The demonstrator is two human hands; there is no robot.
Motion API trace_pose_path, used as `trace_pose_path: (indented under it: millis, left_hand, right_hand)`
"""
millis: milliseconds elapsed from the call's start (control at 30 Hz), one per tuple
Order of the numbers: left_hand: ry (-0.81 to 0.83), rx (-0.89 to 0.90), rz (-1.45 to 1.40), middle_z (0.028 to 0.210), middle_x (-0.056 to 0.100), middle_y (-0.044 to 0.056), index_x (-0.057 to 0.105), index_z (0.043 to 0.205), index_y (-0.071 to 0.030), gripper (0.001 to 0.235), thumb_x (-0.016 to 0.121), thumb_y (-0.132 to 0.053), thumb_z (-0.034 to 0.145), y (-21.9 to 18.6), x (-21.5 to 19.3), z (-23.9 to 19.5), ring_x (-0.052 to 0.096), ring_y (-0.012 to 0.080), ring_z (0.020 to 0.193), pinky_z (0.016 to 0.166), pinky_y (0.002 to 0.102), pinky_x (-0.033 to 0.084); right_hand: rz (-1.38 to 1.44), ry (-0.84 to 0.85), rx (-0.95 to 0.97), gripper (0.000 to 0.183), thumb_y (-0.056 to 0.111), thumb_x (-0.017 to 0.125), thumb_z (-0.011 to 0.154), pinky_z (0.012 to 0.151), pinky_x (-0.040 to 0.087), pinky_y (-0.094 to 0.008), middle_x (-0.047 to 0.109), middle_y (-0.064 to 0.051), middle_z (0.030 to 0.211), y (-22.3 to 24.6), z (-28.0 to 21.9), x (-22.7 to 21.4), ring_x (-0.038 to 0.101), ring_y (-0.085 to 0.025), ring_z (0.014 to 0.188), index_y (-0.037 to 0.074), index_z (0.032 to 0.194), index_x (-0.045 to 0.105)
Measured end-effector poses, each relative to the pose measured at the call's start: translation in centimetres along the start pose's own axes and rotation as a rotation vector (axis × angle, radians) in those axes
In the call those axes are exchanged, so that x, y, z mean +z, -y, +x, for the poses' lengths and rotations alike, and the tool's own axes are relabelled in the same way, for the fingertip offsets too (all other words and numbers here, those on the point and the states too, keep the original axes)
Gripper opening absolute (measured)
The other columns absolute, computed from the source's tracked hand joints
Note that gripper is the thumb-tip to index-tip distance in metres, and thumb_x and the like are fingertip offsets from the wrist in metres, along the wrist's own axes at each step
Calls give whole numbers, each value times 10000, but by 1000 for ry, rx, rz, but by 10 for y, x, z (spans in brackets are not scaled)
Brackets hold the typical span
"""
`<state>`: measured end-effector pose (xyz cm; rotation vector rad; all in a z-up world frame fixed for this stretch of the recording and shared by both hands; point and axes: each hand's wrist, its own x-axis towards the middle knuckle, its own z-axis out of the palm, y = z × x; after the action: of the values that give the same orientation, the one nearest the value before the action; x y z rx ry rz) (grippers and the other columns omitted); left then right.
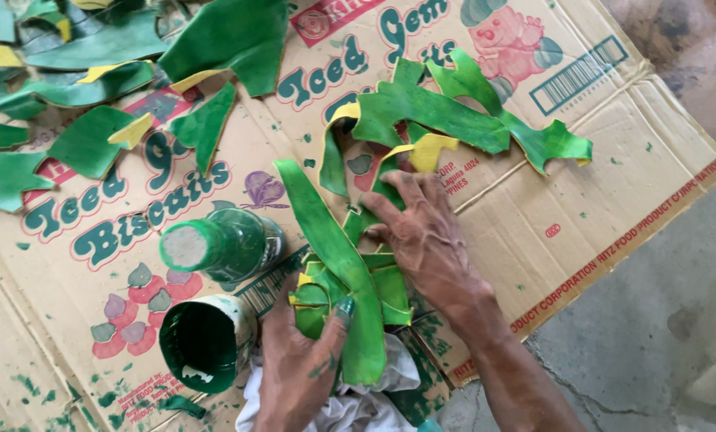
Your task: The person paints green foam cutouts with a sponge, applying paint to both sides and edges. They handle each piece individually, dip the sponge into a green paint container, and place finished pieces on a cardboard surface.
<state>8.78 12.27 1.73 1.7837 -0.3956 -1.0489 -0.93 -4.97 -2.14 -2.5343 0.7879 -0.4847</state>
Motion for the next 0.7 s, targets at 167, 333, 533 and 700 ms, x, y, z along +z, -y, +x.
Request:
trace_pose_path:
  millis: [167,333,533,700]
  left_hand:
    - [39,-10,-78,961,759,75,607,1234,6,386,670,-103,869,4,-3,-4,679,111,817,720,264,578]
    - [126,28,-134,1033,743,76,615,1276,14,342,598,-166,985,7,-2,8,665,103,892,790,247,558]
    - [75,25,-112,1062,739,78,536,1326,-4,504,700,-87,856,2,18,28,691,117,879,756,266,590]
    - [97,-6,-123,1055,748,93,527,1309,-1,463,680,-100,884,-7,24,28,703,135,870,747,288,597]
  right_hand:
    - [113,-291,68,314,-19,672,924,897,568,-458,694,-138,1147,-3,-12,-2,679,-331,1067,50,1230,668]
    - [110,-490,-15,194,-19,594,1010,790,570,-446,694,-198,1113,18,-53,-28,700,-325,955,-8,1189,666]
    - [329,-204,-95,281,185,722,867,827,550,-487,673,-167,971,37,-59,-38,688,-386,941,11,1062,619]
    - [-97,-443,277,486,163,823,805,812,459,-506,578,-259,989,1,-12,-32,581,-422,922,-112,1101,553]
